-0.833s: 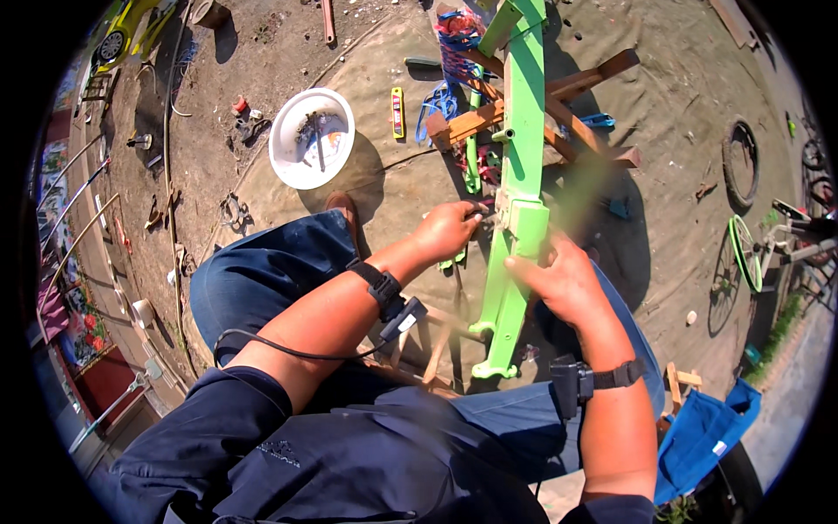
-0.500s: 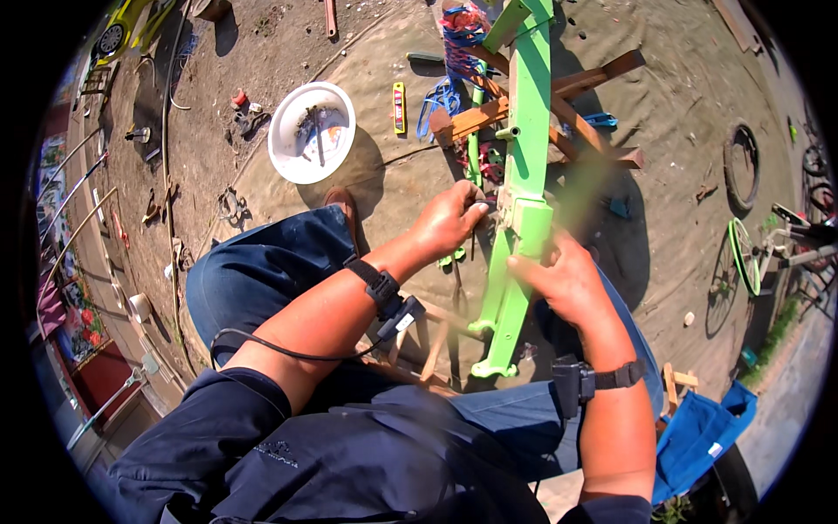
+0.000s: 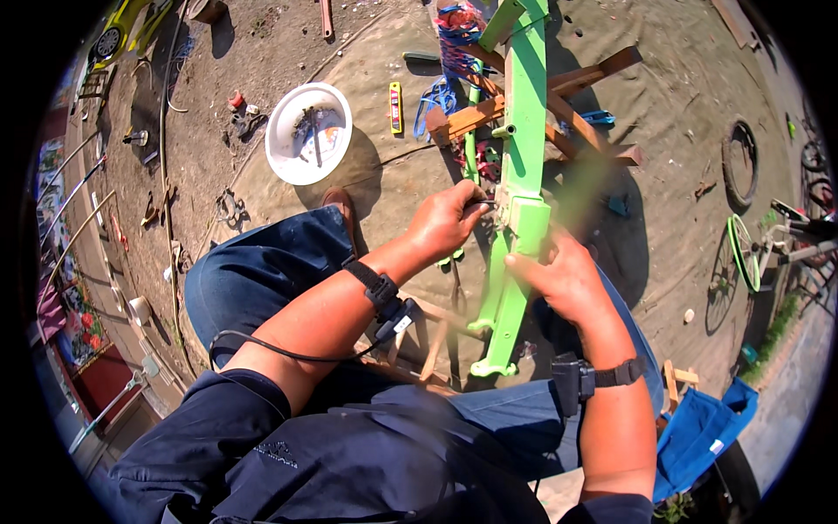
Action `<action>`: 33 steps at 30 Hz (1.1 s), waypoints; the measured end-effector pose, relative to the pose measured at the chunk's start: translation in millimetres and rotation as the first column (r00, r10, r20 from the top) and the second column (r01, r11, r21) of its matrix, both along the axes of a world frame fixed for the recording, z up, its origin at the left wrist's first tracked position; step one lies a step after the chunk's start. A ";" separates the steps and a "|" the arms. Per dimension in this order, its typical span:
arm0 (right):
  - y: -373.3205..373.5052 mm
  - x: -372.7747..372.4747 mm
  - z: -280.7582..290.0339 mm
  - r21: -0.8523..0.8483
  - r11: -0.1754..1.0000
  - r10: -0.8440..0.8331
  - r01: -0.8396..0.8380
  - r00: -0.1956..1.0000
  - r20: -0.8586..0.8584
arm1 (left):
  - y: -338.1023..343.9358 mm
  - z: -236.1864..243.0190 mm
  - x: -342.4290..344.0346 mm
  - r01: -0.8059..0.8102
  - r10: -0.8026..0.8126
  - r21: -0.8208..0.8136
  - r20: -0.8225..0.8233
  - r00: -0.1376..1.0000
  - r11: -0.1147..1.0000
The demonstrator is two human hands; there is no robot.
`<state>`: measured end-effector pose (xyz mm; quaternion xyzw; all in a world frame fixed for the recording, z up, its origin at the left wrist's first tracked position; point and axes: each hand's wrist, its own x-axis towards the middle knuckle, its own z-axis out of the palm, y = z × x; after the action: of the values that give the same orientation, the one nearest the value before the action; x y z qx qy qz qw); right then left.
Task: The person is assembling a green bicycle frame while sitting on a low stool. They use a screwdriver to tighten bolts on the frame and handle various small metal parts, including a metal bracket and a bolt, which they insert into the frame.
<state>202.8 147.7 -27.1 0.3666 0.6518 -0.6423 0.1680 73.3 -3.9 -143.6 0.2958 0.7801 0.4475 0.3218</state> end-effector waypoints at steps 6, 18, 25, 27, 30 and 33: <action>-0.5 0.0 0.8 -0.056 0.998 -0.027 0.026 0.999 -0.020 | -0.8 -1.8 -3.6 0.041 -0.028 0.108 -0.122 0.992 0.993; -0.4 -1.3 2.2 -0.109 0.994 -0.040 0.033 0.997 -0.067 | 0.8 -3.8 -9.1 0.105 -0.068 0.157 -0.225 0.972 0.982; -1.0 -2.3 2.8 -0.128 0.991 -0.049 0.038 0.995 -0.083 | 3.0 -4.3 -9.2 0.068 -0.043 0.157 -0.162 0.986 0.985; -0.3 -1.7 1.6 -0.127 0.991 -0.046 0.035 0.995 -0.085 | 3.2 -5.3 -9.5 0.070 -0.048 0.150 -0.145 0.988 0.986; 0.1 -1.5 2.5 -0.128 0.991 -0.048 0.039 0.996 -0.072 | 2.2 -6.2 -11.0 0.088 -0.070 0.128 -0.141 0.988 0.988; 0.0 -2.5 3.5 -0.114 0.993 -0.034 0.027 0.997 -0.064 | 1.5 -7.3 -10.9 0.101 -0.083 0.115 -0.156 0.984 0.988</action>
<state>200.2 147.7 -23.5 0.3453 0.6138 -0.6923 0.1571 62.4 -2.5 -150.9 0.3838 0.7588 0.4555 0.2635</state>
